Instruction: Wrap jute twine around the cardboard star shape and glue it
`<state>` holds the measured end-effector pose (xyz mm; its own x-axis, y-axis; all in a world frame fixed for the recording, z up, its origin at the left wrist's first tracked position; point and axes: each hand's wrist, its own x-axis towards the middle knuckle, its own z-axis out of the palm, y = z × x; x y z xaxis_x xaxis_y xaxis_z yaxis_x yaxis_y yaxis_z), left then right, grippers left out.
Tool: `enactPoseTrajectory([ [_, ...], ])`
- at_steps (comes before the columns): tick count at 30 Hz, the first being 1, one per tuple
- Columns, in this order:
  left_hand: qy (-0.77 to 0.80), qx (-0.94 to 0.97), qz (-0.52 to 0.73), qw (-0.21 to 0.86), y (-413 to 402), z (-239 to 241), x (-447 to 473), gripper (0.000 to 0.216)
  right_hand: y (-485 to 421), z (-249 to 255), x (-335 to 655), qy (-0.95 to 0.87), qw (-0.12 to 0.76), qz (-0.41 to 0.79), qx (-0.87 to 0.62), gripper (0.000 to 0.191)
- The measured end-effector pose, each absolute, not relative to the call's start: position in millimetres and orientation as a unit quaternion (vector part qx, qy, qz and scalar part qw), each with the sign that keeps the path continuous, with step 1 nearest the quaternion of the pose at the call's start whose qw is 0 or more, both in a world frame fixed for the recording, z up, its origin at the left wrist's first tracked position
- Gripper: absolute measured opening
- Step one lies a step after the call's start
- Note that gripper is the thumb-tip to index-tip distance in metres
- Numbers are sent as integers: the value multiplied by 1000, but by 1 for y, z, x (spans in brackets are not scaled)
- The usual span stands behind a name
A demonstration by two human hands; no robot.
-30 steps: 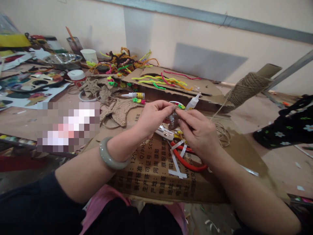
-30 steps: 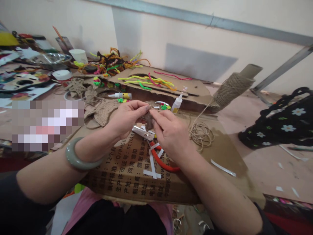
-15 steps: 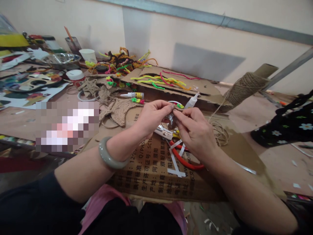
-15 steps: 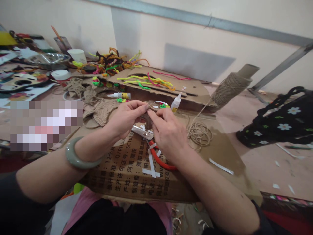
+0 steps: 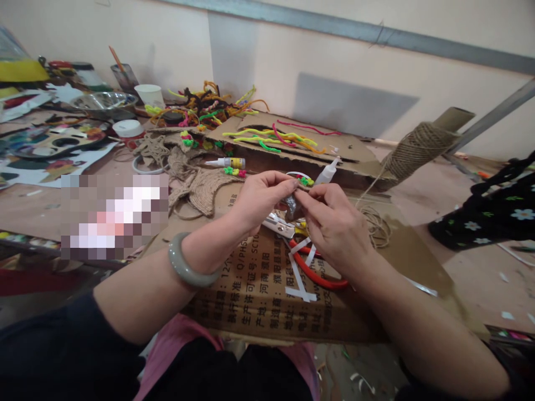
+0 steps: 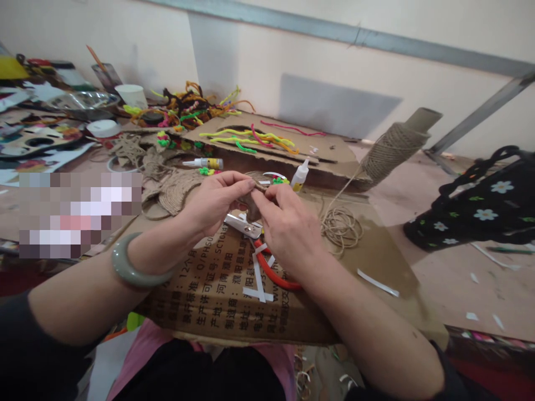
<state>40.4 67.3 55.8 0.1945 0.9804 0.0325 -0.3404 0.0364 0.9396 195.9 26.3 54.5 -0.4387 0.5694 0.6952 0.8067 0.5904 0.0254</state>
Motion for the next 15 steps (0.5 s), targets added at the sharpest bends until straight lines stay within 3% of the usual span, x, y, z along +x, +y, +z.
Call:
enactPoseTrajectory([
  [4, 365, 446, 532, 621, 70, 56, 40, 12, 26, 57, 198, -839, 319, -184, -402, 31],
  [10, 389, 466, 531, 591, 72, 54, 40, 15, 30, 62, 207, -807, 407, -150, -401, 22],
  [15, 385, 534, 500, 563, 67, 50, 41, 21, 36, 64, 212, -788, 410, -110, -445, 17],
])
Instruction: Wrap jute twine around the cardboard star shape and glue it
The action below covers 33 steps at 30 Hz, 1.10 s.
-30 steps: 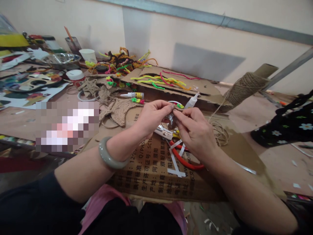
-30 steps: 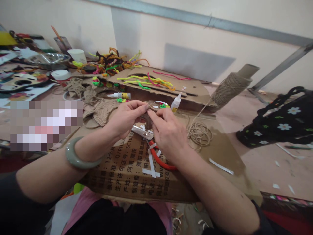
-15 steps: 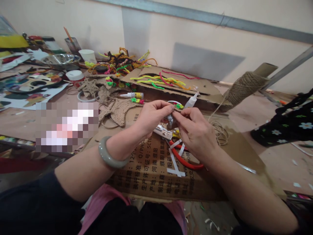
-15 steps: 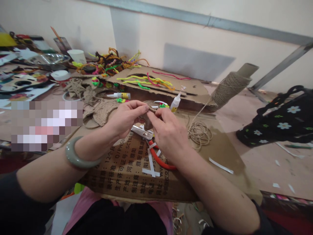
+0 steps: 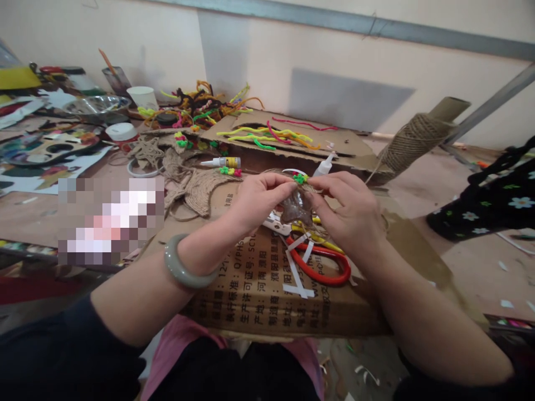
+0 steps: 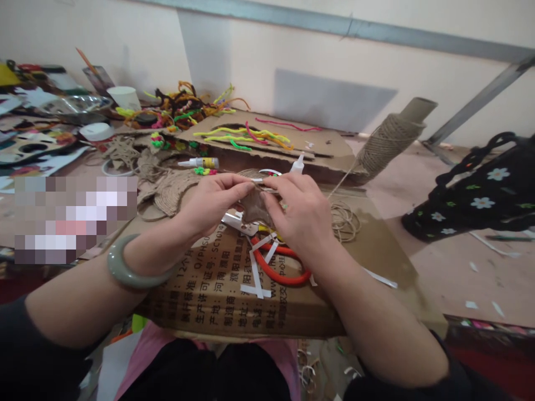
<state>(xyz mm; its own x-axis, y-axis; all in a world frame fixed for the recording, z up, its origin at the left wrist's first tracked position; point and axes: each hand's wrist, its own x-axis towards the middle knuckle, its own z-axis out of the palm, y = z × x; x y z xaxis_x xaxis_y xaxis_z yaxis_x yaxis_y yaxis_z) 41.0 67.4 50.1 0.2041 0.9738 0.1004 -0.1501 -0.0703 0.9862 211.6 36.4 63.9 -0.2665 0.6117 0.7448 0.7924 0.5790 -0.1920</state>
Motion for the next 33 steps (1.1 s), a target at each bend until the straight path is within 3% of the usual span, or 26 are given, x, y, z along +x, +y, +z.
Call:
enactPoseTrajectory([
  [10, 407, 609, 478, 484, 59, 54, 43, 15, 39, 60, 210, -798, 359, -116, -469, 20],
  [33, 418, 644, 469, 437, 57, 52, 45, 15, 36, 63, 211, -809, 309, -105, -490, 24],
])
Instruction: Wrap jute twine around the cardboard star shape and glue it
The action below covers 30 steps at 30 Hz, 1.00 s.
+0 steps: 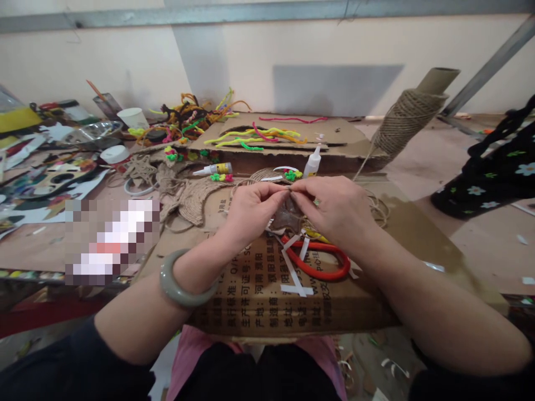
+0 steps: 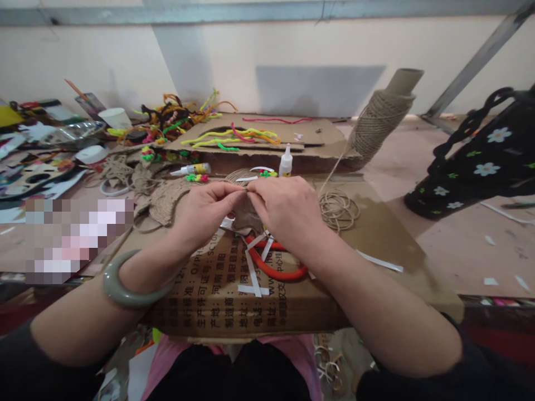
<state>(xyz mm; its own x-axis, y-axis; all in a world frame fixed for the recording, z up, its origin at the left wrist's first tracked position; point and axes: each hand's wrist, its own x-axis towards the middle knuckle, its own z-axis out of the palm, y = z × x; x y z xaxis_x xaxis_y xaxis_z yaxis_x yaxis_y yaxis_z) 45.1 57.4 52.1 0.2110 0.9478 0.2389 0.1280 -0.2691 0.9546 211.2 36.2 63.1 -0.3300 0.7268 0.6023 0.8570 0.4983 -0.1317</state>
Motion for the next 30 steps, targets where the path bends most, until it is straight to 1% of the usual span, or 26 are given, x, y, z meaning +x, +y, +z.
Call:
enactPoseTrajectory([
  [6, 432, 657, 464, 408, 53, 56, 48, 12, 33, 69, 207, -806, 273, -132, -508, 26],
  [15, 423, 624, 481, 448, 52, 55, 49, 11, 33, 67, 203, -787, 292, -125, -529, 24],
  [18, 423, 605, 490, 464, 56, 52, 48, 13, 37, 69, 209, -802, 310, -58, -507, 25],
  [23, 408, 589, 507, 480, 58, 50, 48, 17, 48, 72, 224, -773, 381, 116, -494, 24],
  [26, 401, 589, 510, 482, 57, 51, 48, 15, 53, 72, 228, -767, 367, 208, -483, 25],
  [30, 404, 588, 512, 478, 57, 52, 48, 14, 55, 72, 226, -755, 356, 258, -486, 27],
])
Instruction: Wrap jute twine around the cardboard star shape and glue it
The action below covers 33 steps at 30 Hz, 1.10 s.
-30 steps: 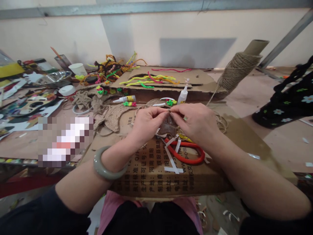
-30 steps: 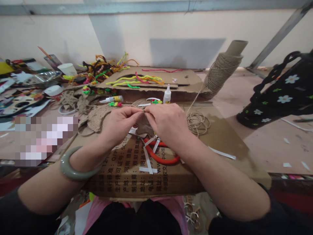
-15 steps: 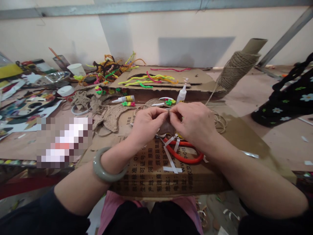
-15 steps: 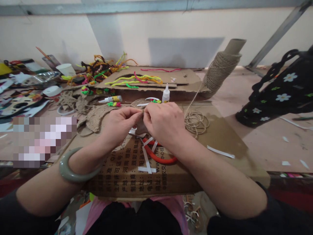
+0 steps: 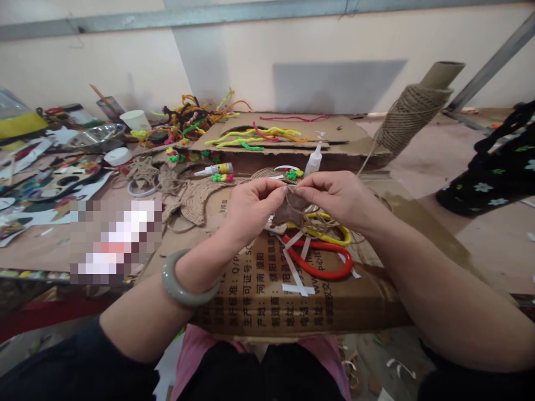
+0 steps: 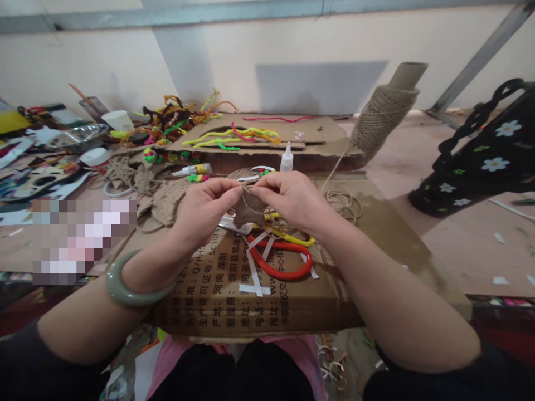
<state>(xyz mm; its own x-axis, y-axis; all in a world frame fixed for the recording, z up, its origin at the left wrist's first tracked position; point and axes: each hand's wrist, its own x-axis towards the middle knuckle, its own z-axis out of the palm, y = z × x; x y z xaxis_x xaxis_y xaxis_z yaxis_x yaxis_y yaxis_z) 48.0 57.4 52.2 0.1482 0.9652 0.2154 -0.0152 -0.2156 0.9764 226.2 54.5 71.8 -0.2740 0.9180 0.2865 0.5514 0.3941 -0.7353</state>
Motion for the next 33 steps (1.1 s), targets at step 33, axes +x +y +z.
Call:
enactPoseTrajectory([
  [33, 424, 563, 499, 505, 59, 52, 48, 16, 50, 67, 215, -766, 352, 203, -498, 21],
])
